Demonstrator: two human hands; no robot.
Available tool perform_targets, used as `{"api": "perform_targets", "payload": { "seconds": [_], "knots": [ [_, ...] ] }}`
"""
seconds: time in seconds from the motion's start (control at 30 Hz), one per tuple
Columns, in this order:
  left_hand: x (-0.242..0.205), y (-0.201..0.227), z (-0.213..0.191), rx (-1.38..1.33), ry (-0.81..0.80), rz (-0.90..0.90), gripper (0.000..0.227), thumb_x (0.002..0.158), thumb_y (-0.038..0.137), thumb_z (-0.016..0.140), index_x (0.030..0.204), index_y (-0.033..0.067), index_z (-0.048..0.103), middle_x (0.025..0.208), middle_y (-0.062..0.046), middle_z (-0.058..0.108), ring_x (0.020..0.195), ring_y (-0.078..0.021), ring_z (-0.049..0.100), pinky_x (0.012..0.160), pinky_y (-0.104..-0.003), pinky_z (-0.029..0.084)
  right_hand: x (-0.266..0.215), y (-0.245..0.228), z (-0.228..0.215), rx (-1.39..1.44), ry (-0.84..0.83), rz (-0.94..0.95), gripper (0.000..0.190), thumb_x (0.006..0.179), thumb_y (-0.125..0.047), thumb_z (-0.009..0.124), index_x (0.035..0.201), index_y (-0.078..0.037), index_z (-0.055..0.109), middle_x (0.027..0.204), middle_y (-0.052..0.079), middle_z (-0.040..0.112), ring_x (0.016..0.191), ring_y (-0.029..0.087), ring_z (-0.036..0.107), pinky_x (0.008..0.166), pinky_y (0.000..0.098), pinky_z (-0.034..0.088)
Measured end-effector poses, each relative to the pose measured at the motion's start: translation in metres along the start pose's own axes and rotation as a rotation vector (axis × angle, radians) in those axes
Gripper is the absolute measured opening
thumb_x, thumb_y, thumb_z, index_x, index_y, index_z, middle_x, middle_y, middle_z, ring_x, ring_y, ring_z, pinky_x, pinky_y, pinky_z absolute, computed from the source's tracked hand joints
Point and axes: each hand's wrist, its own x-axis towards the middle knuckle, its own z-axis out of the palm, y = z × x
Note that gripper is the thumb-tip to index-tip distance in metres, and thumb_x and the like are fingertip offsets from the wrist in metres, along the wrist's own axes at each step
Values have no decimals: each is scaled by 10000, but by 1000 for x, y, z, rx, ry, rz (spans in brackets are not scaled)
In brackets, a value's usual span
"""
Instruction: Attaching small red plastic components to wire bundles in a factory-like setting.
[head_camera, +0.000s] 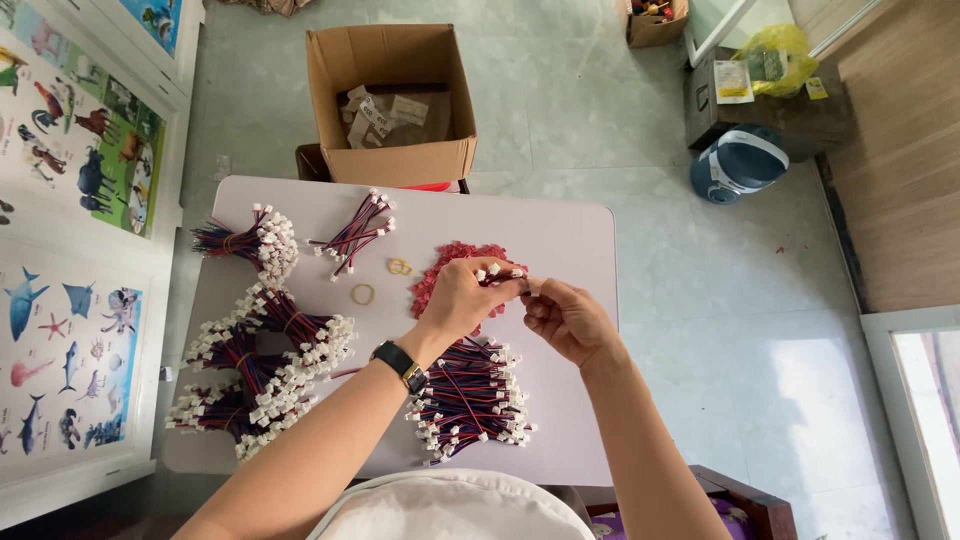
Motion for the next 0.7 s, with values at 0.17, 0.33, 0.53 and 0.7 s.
{"api": "perform_targets", "payload": {
  "seconds": [0.17, 0.33, 0.53, 0.7],
  "knots": [
    [0, 6, -4, 36, -3, 48, 227, 852, 188, 747, 1024, 50, 805, 757, -11, 759, 637, -42, 653, 595, -236, 549, -21, -18, 22, -145, 47, 1, 166, 920, -133, 695, 959, 18, 751, 814, 47, 675, 695, 114, 583, 699, 290, 540],
    [1, -1, -12, 51, -55, 163, 229, 861, 193, 761, 1017, 25, 775, 790, -34, 761, 710, -50, 681, 650, -239, 571, -32, -19, 29, -176, 28, -56, 207, 852, -73, 706, 1059, -72, 711, 857, 57, 696, 758, 112, 657, 704, 292, 526],
    [-7, 7, -18, 112, -122, 238, 222, 850, 162, 762, 1027, 27, 769, 754, -48, 767, 670, -78, 713, 613, -258, 580, -26, -1, 21, -207, 39, -84, 247, 957, -240, 689, 993, 2, 725, 888, 119, 766, 610, 102, 549, 594, 260, 509],
    [-18, 15, -18, 258, -52, 282, 196, 850, 132, 765, 1006, 13, 766, 775, -90, 766, 608, -139, 716, 570, -288, 567, -20, 9, 12, -212, -10, -78, 227, 962, -237, 706, 956, -11, 728, 815, 64, 706, 623, 94, 561, 582, 238, 496]
  ]
}}
